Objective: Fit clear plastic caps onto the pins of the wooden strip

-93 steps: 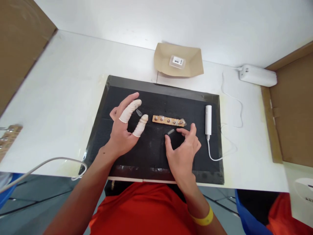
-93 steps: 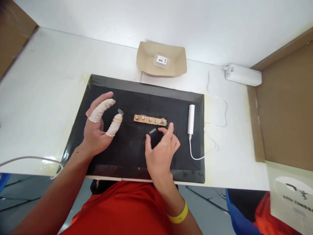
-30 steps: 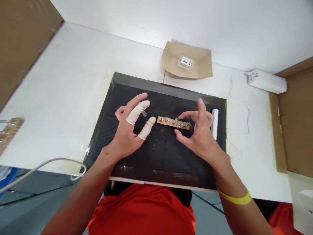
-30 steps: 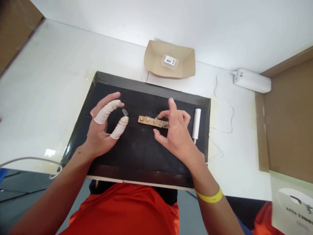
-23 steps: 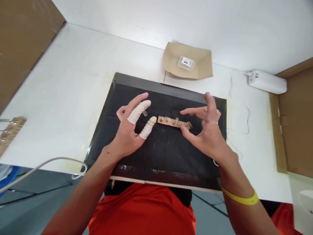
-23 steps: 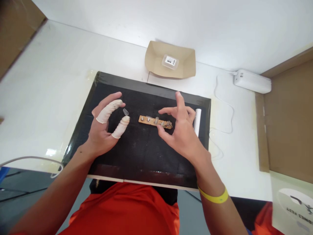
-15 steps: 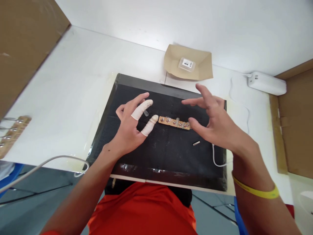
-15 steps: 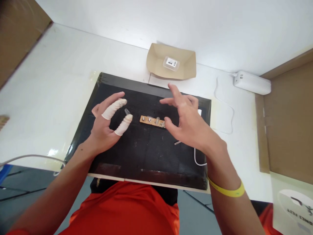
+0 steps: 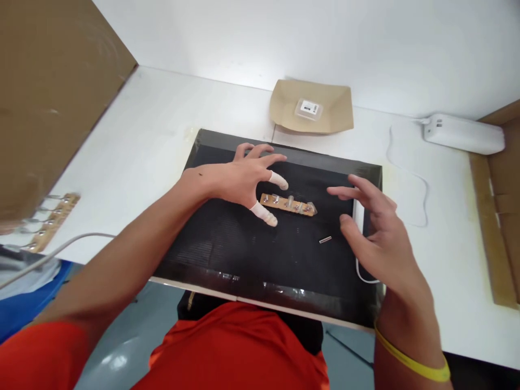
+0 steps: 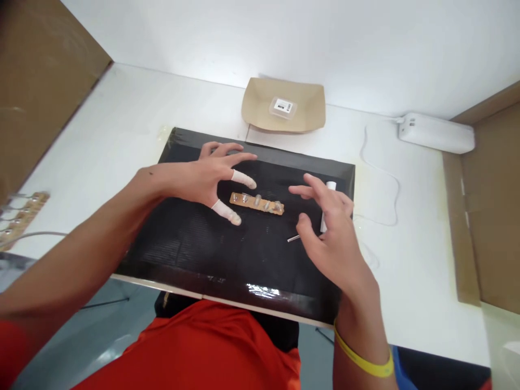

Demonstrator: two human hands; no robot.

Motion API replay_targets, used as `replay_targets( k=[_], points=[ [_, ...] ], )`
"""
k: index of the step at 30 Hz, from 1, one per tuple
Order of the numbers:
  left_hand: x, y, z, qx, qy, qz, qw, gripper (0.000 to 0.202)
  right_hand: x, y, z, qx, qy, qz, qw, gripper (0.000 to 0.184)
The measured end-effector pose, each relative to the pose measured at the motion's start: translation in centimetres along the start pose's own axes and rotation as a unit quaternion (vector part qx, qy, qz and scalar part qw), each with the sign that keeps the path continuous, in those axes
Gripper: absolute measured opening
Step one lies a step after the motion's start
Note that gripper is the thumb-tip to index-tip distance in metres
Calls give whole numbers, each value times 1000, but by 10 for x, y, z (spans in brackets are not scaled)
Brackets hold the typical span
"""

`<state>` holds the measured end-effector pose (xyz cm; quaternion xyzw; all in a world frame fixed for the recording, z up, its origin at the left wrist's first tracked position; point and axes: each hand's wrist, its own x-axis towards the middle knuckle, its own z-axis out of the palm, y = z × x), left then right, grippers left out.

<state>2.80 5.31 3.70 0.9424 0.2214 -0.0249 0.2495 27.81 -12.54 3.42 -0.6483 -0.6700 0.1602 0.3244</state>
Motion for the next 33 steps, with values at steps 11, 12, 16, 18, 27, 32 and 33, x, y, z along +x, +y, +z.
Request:
replay_targets(
  k=[11,12,16,18,27,32,33],
  points=[
    [10,-2,12,-20,20,20,999,48,-4,33,-2,15,19,1,1000,60],
    [10,-2,12,-20,19,21,999,46,-4,35,-1,16,18,2,1000,60],
    [11,-2,16,-25,28,30,999,44,-4,38,2,25,15,7,1000,60],
    [11,-3,18,-26,36,34,998,46,-5,39,3,28,14,10,999,59],
    [10,-6,19,11,21,49,999,34,-7,38,2,22,4,9,1000,58],
    [7,-7,18,21,20,44,999,26,-7,39,2,26,6,9,1000,57],
    [6,-7,18,23,23,45,998,24,-7,40,3,26,6,9,1000,57]
  ],
)
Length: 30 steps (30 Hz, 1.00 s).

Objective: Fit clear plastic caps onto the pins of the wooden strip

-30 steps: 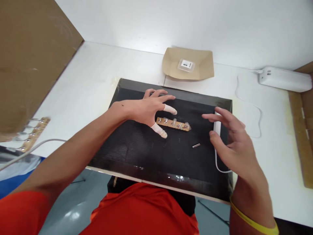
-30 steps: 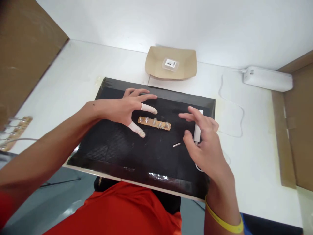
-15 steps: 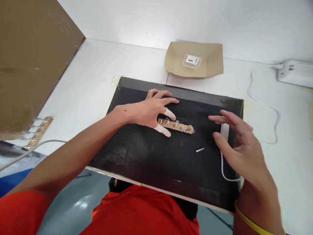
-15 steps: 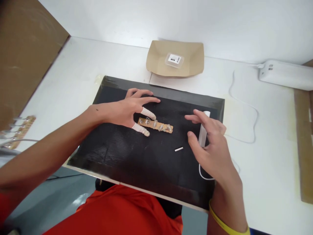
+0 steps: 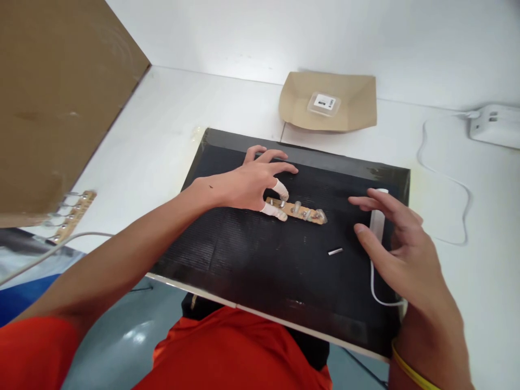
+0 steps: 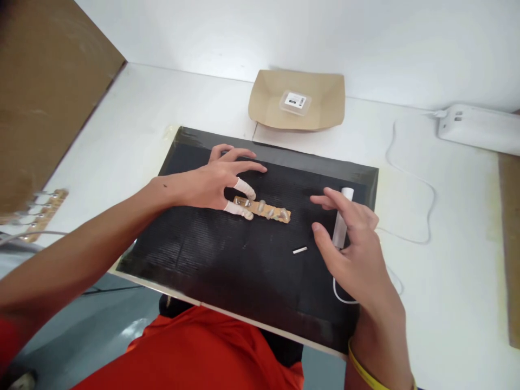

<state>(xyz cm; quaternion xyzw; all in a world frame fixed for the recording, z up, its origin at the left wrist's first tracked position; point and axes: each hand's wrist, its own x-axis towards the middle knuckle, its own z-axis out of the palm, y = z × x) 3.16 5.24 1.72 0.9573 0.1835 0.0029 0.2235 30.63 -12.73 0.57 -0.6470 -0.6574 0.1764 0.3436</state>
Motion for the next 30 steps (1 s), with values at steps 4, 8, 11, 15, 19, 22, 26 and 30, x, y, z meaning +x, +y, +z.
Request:
replay_targets(
  k=[4,8,11,15,19,22,26,30],
  points=[
    [-5,1,-2,8,28,-3,1000,23,0,0,1,-3,0,-1,1000,56],
    [-13,5,-6,2,49,-1,999,26,-1,0,3,-3,-1,-1,1000,55],
    [-19,7,-10,-8,54,8,998,30,-2,0,2,-1,-3,5,1000,55],
    [-27,5,-15,-22,57,3,998,30,-2,-1,1,-2,-3,2,1000,55],
    [-30,1,-21,-32,52,-26,998,34,-2,0,2,0,-6,5,1000,57],
    [-29,3,-22,-34,35,-47,998,49,-3,1,3,5,-5,6,1000,57],
    [-21,9,-19,-20,-11,-54,998,66,-3,2,2,2,-7,3,1000,57],
    [-13,12,-19,-9,-46,-58,997,74,-3,2,1,-5,-7,1,1000,55]
  ],
)
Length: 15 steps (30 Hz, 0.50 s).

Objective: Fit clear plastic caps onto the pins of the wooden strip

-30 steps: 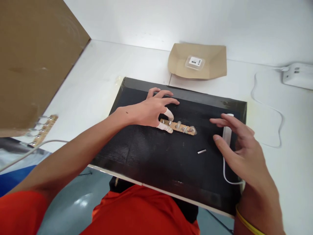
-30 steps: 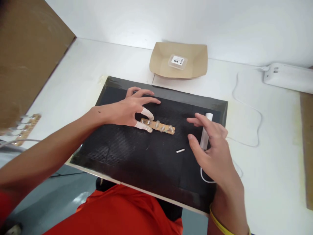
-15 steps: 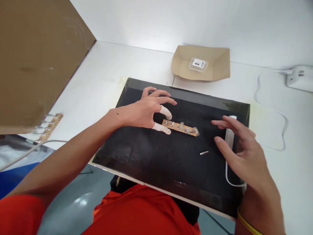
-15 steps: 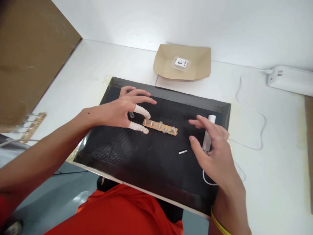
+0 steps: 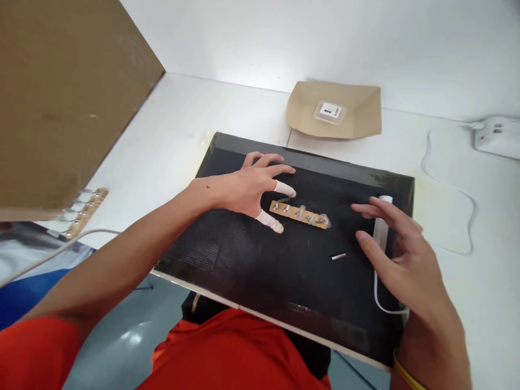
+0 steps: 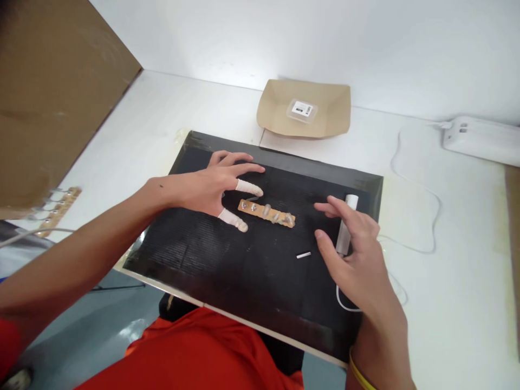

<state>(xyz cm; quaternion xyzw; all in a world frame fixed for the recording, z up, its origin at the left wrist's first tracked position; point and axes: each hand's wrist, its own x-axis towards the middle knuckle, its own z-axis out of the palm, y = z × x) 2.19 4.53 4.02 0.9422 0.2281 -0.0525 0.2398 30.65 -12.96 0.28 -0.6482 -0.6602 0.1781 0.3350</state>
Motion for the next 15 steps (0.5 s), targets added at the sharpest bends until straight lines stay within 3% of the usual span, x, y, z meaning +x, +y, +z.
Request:
replay_targets(
  k=[5,11,15],
  points=[
    [5,1,-2,5,-33,-5,999,71,-1,0,1,-4,-6,3,1000,54],
    [5,-1,1,4,-14,4,1000,59,-2,0,-1,0,-8,7,1000,54],
    [3,-3,1,13,2,-3,1000,63,-2,0,-1,2,-10,7,1000,54]
  ],
)
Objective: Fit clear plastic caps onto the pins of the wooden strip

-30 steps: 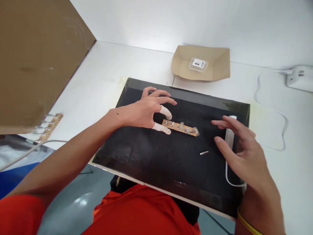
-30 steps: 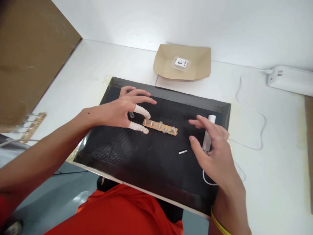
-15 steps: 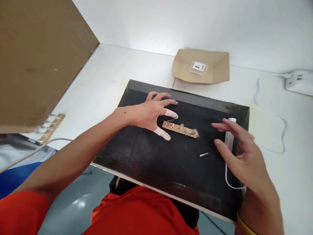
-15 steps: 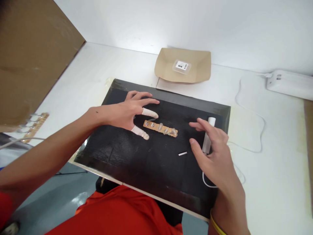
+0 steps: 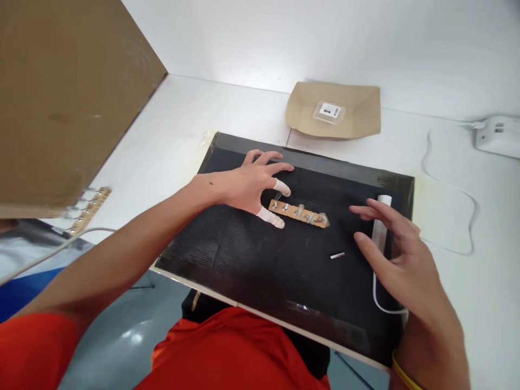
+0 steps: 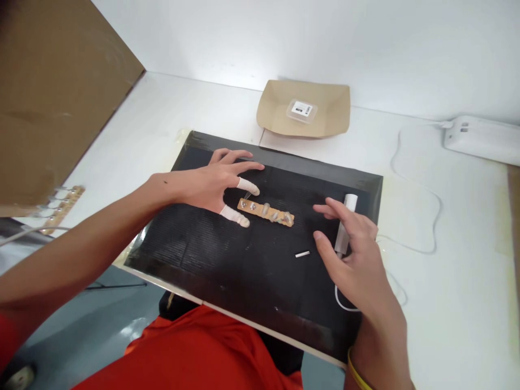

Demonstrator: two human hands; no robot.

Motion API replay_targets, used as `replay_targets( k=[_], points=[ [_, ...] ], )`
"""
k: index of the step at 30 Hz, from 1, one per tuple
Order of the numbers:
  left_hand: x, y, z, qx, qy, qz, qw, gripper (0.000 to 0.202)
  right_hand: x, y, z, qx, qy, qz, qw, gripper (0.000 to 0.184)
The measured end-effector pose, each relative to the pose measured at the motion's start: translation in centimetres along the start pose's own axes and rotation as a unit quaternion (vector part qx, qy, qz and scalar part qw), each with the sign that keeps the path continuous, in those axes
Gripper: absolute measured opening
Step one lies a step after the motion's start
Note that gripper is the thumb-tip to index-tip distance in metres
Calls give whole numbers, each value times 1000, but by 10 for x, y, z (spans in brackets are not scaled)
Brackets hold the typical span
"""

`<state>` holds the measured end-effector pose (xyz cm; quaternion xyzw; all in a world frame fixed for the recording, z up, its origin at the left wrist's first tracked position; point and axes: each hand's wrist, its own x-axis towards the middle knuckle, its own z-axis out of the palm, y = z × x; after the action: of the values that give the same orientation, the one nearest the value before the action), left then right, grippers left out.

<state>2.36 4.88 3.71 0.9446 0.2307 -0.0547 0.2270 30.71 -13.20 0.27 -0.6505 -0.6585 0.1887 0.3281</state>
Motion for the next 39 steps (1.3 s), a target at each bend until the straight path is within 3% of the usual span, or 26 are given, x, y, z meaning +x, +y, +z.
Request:
replay_targets(
  k=[9,15,21,30,39],
  points=[
    [-21,-10,-5,36,27,-17,999,58,-3,2,-1,6,8,-4,1000,54],
    [-29,-11,-8,43,85,-14,995,62,-2,1,0,10,10,-1,1000,54],
    [-27,-22,-4,47,131,-28,990,34,-5,5,0,14,19,2,1000,54],
    [-7,-23,10,60,108,-65,990,36,-3,7,4,23,30,10,999,50],
    [2,-24,19,86,154,-48,983,20,0,6,5,3,21,-1,1000,47]
  ],
)
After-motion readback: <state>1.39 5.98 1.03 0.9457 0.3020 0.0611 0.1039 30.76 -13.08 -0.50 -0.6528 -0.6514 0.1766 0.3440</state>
